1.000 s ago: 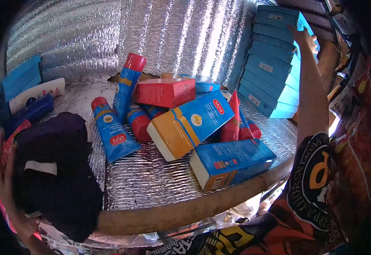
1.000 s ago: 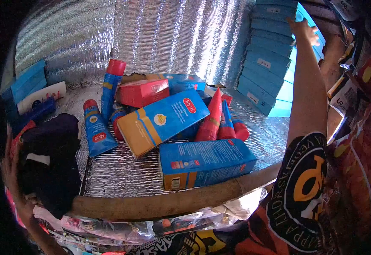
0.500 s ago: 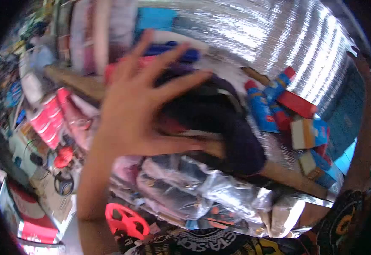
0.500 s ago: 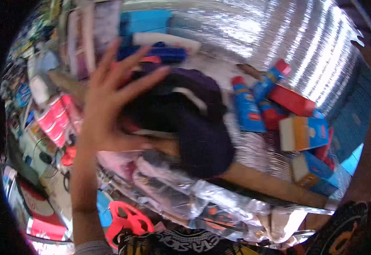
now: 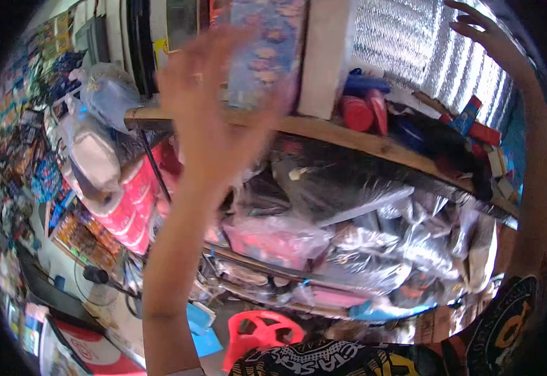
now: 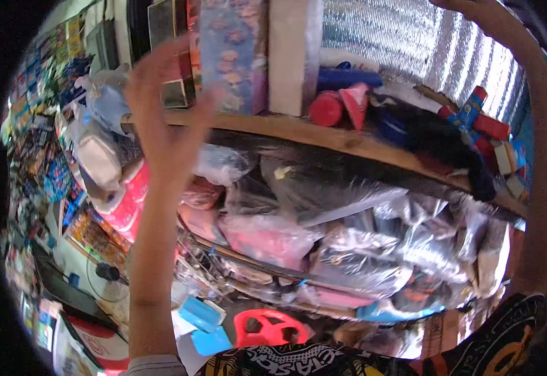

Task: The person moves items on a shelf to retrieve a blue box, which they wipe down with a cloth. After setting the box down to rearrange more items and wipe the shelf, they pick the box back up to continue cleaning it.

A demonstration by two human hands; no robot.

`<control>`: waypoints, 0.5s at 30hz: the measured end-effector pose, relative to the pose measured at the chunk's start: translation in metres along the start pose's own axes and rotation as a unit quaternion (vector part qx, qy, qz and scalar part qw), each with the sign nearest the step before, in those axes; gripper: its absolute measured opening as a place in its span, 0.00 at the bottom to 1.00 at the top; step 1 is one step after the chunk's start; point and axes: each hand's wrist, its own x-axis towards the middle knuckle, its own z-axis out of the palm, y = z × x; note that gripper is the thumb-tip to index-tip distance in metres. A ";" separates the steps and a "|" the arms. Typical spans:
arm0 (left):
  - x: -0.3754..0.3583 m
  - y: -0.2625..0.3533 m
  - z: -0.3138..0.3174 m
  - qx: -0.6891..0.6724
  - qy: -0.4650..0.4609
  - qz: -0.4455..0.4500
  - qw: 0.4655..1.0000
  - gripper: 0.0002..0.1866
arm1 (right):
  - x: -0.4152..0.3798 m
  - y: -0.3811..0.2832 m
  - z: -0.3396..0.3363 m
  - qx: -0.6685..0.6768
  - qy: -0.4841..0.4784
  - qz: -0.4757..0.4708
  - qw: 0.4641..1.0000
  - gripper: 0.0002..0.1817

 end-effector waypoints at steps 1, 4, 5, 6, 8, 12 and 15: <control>0.006 -0.028 -0.005 0.023 0.023 -0.012 0.999 0.29 | 0.010 -0.001 0.005 -0.033 -0.012 0.055 0.998 0.33; 0.013 -0.087 -0.006 0.003 0.038 -0.078 0.996 0.29 | -0.019 -0.066 -0.004 0.097 -0.111 0.035 0.989 0.34; 0.010 -0.105 -0.002 0.006 0.019 -0.123 0.992 0.32 | 0.010 -0.040 0.017 0.130 -0.096 -0.006 0.987 0.38; 0.007 -0.112 0.003 0.011 0.000 -0.167 0.986 0.34 | -0.001 -0.067 0.010 0.130 -0.097 0.005 0.987 0.40; -0.004 -0.119 0.011 0.050 -0.055 -0.168 0.983 0.38 | -0.009 -0.097 0.003 0.137 -0.089 0.018 0.986 0.41; -0.010 -0.122 0.023 0.077 -0.151 -0.255 0.952 0.40 | 0.012 -0.123 0.010 0.139 -0.126 -0.070 0.980 0.46; -0.010 -0.120 0.020 0.083 -0.159 -0.263 0.948 0.42 | 0.044 -0.123 0.038 0.099 -0.135 -0.129 0.977 0.49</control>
